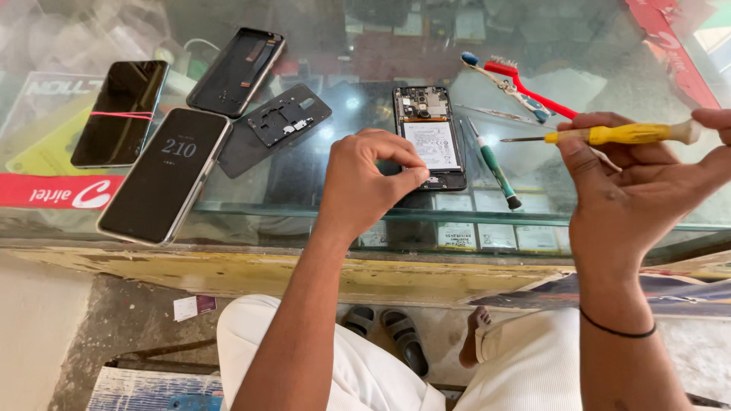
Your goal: The person uses a screwdriver to remove screws from the bottom of a disassembled smartphone. They then use a prying tool to lift and remove a small metal bracket from the phone's interior.
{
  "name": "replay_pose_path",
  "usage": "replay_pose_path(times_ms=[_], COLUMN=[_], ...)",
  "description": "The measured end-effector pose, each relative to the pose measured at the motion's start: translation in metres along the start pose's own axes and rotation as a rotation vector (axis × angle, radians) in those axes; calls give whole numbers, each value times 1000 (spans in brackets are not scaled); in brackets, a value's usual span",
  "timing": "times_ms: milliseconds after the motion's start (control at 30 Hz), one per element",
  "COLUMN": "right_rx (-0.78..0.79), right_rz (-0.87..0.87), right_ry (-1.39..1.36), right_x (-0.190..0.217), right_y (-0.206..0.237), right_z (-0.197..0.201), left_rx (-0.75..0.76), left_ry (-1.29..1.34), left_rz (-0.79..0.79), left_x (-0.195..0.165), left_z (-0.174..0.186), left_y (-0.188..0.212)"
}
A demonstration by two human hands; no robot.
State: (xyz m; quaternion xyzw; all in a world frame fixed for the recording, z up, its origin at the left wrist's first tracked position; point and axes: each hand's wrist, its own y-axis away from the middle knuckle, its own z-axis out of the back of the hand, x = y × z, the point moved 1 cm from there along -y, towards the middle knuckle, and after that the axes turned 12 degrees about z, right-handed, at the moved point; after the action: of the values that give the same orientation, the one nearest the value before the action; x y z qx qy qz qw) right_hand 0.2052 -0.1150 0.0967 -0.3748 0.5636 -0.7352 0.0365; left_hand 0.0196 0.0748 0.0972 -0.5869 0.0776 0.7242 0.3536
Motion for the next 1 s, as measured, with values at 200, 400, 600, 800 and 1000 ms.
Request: replay_pose_path(times_ms=[200, 400, 600, 800, 1000], right_rx=[-27, -202, 65, 227, 320], right_rz=[-198, -411, -233, -184, -87], right_ry=[-129, -215, 221, 565, 682], right_x=[-29, -14, 3, 3, 0], right_y=[-12, -28, -23, -19, -13], right_z=[16, 8, 1, -7, -2], left_rx=[-330, -547, -575, -731, -812], left_ry=[35, -606, -955, -822, -827], left_rz=[-58, -327, -397, -539, -550], left_x=[1, 34, 90, 124, 134], left_z=[3, -10, -14, -32, -42], left_y=[17, 74, 97, 85, 84])
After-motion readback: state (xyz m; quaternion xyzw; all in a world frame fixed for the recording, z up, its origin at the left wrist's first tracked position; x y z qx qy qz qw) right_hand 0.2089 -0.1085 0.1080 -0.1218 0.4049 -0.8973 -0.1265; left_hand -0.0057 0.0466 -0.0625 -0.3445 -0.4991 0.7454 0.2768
